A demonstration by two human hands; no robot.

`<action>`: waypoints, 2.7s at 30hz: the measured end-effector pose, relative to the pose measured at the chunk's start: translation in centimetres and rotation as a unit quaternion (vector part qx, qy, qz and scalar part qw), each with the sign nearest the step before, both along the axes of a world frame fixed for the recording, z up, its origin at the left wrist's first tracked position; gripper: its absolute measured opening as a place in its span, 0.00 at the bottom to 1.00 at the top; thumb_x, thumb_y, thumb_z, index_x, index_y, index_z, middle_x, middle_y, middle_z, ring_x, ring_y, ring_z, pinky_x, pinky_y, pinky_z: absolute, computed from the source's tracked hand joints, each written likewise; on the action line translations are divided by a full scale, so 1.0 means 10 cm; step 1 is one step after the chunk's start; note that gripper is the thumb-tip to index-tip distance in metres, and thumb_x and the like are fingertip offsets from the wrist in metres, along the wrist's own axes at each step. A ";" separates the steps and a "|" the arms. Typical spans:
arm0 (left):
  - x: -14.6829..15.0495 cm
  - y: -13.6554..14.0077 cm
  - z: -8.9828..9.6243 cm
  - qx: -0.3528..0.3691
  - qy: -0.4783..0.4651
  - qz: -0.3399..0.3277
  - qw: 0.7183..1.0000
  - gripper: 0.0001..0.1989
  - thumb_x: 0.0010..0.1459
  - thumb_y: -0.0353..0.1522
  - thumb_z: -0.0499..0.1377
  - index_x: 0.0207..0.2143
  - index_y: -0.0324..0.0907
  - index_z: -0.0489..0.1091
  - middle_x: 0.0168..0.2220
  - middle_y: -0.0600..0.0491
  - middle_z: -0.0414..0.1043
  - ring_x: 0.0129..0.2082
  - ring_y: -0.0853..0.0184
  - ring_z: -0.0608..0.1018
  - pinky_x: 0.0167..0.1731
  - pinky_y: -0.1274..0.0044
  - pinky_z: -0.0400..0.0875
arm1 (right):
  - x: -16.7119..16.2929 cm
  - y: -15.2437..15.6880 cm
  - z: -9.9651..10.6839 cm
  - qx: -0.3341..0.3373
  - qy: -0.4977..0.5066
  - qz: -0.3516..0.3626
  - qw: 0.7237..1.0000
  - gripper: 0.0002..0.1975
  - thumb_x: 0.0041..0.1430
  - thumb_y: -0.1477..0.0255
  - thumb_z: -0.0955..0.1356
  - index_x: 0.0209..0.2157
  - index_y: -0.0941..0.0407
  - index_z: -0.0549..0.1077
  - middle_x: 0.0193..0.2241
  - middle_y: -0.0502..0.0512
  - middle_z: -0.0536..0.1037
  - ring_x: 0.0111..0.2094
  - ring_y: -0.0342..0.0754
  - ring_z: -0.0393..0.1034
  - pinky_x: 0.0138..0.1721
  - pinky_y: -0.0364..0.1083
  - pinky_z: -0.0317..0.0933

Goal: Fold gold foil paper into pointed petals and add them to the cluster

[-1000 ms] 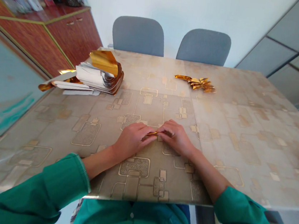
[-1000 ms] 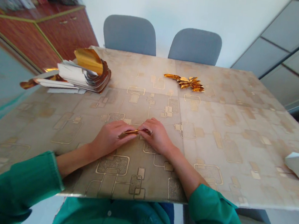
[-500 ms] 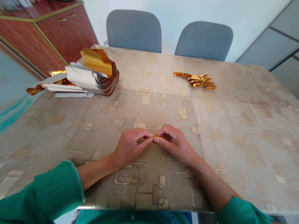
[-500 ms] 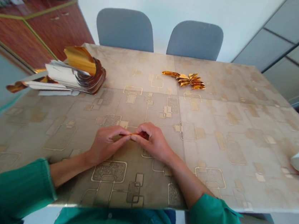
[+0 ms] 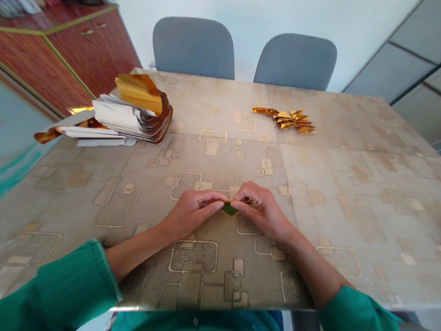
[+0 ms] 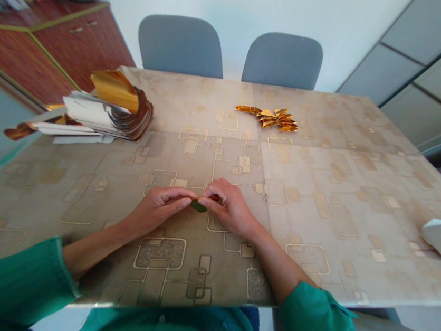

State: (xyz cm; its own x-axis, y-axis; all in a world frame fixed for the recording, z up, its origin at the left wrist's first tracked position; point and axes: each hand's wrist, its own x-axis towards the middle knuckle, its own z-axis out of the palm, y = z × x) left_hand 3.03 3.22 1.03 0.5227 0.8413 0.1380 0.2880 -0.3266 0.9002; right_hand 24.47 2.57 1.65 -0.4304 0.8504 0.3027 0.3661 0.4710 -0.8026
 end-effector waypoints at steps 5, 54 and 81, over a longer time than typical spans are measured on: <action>0.00 -0.02 0.03 0.030 0.018 0.009 0.999 0.09 0.62 0.35 0.59 0.35 0.41 0.78 0.27 0.55 0.79 0.25 0.71 0.78 0.25 0.82 0.68 | -0.01 0.00 0.00 -0.045 0.030 0.012 0.998 0.13 0.63 0.63 0.68 0.27 0.55 0.73 0.25 0.48 0.72 0.29 0.42 0.66 0.33 0.43 0.59; -0.05 0.01 0.05 -0.108 -0.129 0.088 0.982 0.06 0.56 0.33 0.65 0.33 0.39 0.79 0.30 0.53 0.81 0.29 0.71 0.80 0.30 0.83 0.74 | 0.08 0.00 -0.10 -0.190 0.147 -0.002 0.971 0.08 0.58 0.64 0.72 0.34 0.54 0.81 0.31 0.52 0.82 0.32 0.44 0.75 0.36 0.44 0.67; 0.07 -0.11 0.01 -0.070 -0.072 0.091 0.991 0.08 0.58 0.34 0.63 0.33 0.40 0.79 0.29 0.52 0.80 0.28 0.69 0.79 0.28 0.81 0.71 | 0.00 0.01 0.01 -0.122 0.031 -0.002 0.992 0.11 0.63 0.65 0.66 0.30 0.56 0.76 0.27 0.50 0.76 0.30 0.43 0.68 0.33 0.43 0.59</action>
